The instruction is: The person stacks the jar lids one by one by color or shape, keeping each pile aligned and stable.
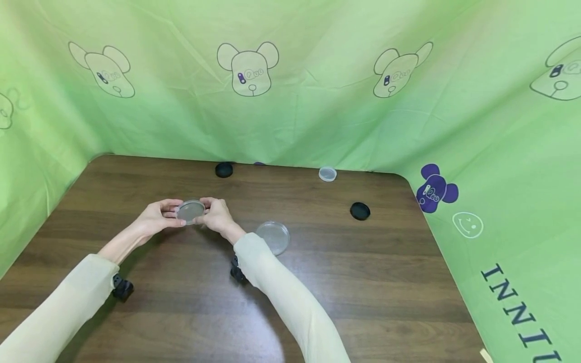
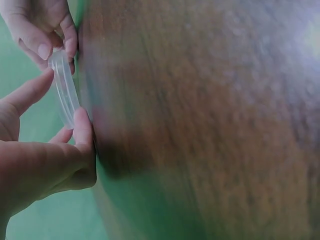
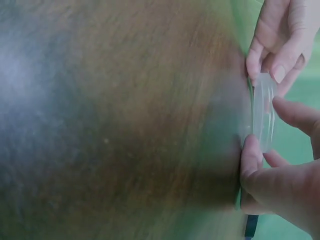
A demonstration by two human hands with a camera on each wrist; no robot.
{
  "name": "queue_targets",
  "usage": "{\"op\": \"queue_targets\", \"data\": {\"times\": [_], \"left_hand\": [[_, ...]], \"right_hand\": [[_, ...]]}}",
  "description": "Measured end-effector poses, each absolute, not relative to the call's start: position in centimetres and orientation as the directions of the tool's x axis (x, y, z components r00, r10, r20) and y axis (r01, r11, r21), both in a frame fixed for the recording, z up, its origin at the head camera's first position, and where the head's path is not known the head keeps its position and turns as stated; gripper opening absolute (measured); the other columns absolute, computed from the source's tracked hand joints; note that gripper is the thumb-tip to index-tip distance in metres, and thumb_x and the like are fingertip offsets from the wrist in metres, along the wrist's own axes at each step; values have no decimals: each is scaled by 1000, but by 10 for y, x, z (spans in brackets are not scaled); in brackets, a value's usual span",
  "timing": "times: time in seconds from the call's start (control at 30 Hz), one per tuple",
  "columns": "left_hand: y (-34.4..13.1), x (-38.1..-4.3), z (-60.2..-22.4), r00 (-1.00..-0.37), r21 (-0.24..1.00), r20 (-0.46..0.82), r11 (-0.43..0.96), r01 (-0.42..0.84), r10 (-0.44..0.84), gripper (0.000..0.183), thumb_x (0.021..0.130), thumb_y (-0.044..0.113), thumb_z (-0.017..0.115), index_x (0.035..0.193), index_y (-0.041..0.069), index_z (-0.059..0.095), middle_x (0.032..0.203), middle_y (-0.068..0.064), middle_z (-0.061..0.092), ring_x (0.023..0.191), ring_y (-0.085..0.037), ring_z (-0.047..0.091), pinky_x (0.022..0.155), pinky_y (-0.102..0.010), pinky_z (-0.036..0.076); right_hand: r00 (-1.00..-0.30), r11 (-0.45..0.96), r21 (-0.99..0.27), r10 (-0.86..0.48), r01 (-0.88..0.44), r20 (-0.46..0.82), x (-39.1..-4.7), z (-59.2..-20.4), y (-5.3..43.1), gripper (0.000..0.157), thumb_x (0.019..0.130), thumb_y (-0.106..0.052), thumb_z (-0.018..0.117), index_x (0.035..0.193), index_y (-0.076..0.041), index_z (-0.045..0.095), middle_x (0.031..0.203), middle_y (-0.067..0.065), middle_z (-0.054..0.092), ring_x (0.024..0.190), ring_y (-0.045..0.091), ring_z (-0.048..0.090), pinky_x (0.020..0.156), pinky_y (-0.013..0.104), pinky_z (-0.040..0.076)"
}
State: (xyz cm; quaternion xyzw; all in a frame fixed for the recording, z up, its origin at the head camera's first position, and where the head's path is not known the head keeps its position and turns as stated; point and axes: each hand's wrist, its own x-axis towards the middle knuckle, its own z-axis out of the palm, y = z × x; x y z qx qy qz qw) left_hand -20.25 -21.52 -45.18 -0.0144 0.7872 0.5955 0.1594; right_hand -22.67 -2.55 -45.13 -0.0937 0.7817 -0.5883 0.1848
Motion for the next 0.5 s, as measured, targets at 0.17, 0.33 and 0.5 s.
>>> {"op": "queue_targets", "data": {"times": [0.17,0.33,0.5], "left_hand": [[-214,-201,-453,-957,936,-242,300,-186,161,66,81,-3,72,138,-11,39,126,-26,46,111,-33,49,75,-14,47],[-212,-199,-453,-960,938,-232,297,-178,157,67,81,-6,71,138,-11,37,126,-27,46,111,-35,49,75,-15,48],[-210,-198,-452,-965,933,-220,319,-166,141,67,81,-5,72,138,-11,37,126,-27,46,114,-36,49,76,-14,47]], "right_hand": [[-923,294,-953,-344,67,-172,-225,-453,-28,59,77,12,72,132,7,52,117,16,61,96,23,58,69,19,48],[-933,312,-949,-325,48,-154,-224,-453,-29,61,74,14,73,131,6,53,119,16,60,96,23,58,71,19,48],[-941,388,-922,-312,-2,-129,-223,-454,-28,61,74,9,77,131,-1,56,122,12,52,96,19,57,76,20,49]]}}
